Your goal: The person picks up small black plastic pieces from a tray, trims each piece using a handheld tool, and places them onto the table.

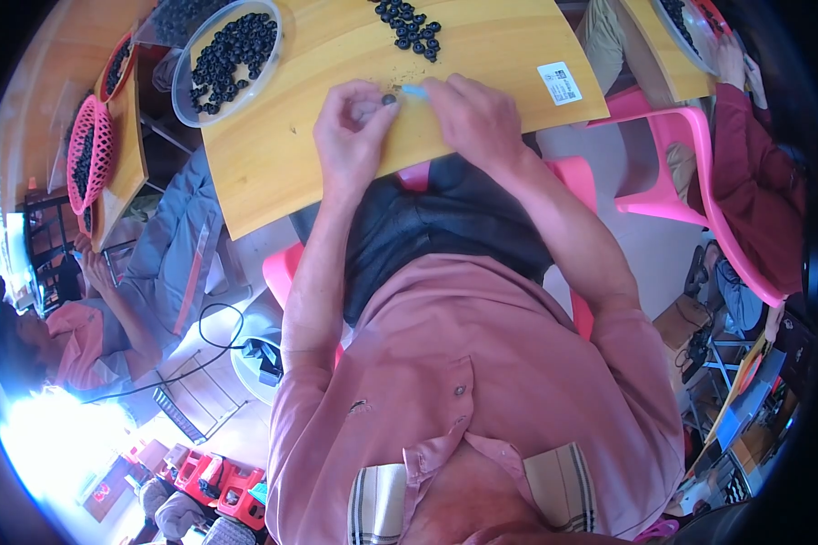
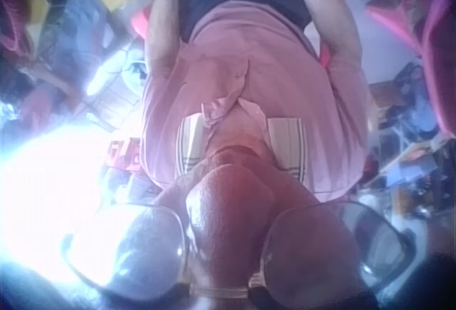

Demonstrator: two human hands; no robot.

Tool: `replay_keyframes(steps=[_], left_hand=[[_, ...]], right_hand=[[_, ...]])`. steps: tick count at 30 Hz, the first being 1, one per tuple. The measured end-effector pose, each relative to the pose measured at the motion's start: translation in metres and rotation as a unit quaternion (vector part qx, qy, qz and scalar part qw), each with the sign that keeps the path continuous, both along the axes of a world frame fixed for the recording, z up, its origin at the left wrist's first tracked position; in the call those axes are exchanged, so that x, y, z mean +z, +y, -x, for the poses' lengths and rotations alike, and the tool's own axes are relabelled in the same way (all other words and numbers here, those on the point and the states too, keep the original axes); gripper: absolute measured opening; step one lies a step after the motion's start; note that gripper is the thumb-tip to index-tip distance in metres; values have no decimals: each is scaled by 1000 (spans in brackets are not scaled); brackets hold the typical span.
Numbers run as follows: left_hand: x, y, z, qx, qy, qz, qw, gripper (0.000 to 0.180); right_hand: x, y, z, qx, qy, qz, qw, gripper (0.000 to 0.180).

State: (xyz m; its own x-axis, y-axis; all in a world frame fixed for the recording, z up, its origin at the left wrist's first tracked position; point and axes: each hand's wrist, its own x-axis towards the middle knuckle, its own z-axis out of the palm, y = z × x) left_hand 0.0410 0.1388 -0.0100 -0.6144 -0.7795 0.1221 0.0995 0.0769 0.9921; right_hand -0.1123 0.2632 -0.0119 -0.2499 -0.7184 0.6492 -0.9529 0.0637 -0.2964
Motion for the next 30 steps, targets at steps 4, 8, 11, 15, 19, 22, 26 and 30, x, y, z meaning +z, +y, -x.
replay_keyframes(steps=[4,8,11,15,19,22,26,30], left_hand=[[1,2,-1,3,25,-11,1000,32],[4,2,-1,-4,14,-15,1000,34],[1,0,-3,-8,-2,16,1000,29],[0,-2,-3,-9,6,67,998,20],[-3,-2,-2,-8,20,48,999,19],[-5,-3,-2,-12,39,27,999,18],[-6,-4,-3,-14,44,5,999,17],[-3,-3,-1,-11,39,-16,999,23]], right_hand=[[1,1,0,-14,-7,-21,1000,16],[-1,1,1,-12,-10,-27,1000,15],[0,2,1,-7,-11,-13,1000,14],[2,3,1,-9,-20,-21,1000,13],[3,4,1,-5,-32,-23,999,11],[2,4,2,-5,-31,-16,999,11],[3,3,1,-4,-35,-21,999,10],[4,4,2,1,-38,12,999,9]])
